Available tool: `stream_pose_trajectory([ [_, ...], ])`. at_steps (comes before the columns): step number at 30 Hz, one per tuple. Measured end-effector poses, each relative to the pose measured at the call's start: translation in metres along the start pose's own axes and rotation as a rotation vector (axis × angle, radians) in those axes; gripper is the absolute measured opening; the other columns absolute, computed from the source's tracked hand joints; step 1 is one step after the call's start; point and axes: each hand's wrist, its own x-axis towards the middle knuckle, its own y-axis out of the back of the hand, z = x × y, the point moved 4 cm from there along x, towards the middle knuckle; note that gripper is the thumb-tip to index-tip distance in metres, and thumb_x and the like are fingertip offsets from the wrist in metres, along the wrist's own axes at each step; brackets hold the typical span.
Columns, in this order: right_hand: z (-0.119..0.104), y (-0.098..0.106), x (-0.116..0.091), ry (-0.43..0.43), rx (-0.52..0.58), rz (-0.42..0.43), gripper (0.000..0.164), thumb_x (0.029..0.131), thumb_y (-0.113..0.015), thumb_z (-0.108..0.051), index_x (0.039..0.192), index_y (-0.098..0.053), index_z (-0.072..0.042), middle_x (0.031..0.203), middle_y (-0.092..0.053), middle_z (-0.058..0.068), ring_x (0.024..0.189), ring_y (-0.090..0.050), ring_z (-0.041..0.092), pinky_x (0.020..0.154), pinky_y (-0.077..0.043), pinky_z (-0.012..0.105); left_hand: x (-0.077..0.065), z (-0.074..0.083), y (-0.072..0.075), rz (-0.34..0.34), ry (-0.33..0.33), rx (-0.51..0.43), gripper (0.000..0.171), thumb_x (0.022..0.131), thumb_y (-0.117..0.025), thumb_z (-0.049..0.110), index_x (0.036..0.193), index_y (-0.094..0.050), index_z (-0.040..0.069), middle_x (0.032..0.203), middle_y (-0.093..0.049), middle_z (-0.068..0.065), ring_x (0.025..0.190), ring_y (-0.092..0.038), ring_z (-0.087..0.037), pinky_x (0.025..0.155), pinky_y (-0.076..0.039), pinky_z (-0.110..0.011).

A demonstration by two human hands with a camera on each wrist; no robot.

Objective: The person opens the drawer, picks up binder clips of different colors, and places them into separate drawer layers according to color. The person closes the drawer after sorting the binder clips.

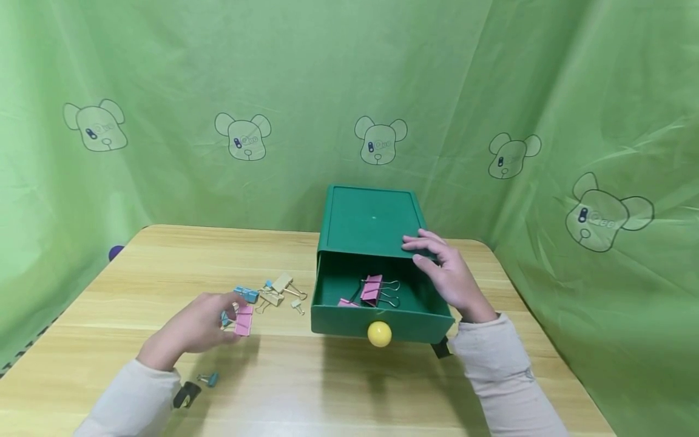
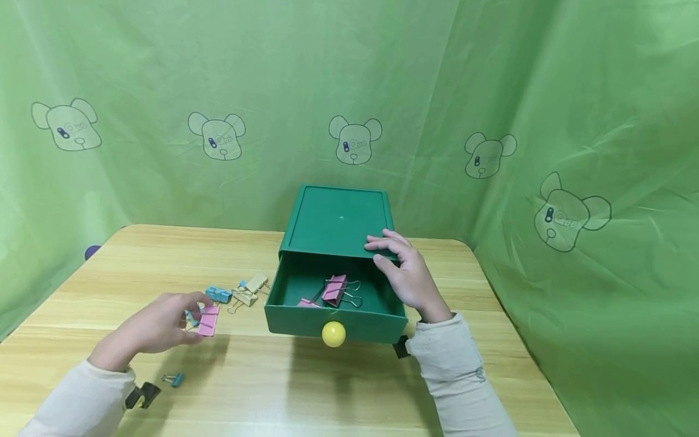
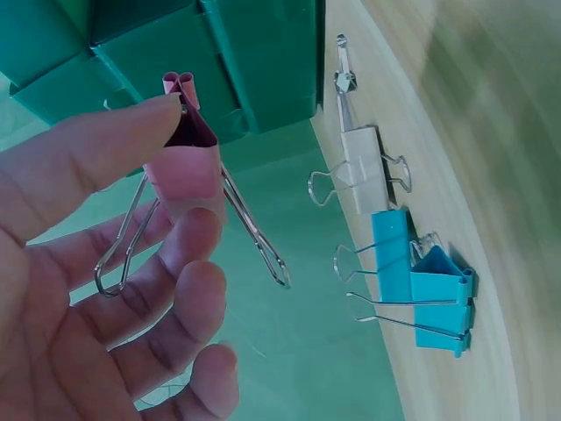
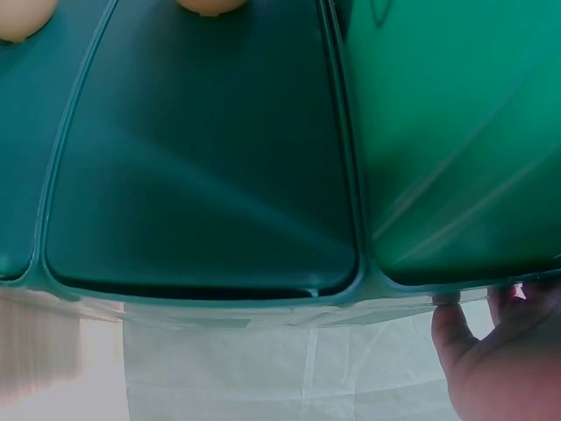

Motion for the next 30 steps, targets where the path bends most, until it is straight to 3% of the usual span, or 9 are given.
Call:
stream_pose_trajectory([
  [30, 0.001, 0.0, 0.0, 0.0, -0.004, 0.002, 0.023, 0.092, -0.05, -0.008, 0.112, -0.06, -0.002, 0.128, -0.051, 0.014, 0.132, -0.023, 0.027, 0.102, -0.014, 0.061, 0.008, 0.024, 0.018, 0.044, -0.067, 0.032, 0.051, 0.064, -0.079, 0.011, 0.111, -0.058, 0.007, 0.086, -0.06, -0.003, 0.057, -0.047, -0.009, 0.057, -0.044, -0.027],
])
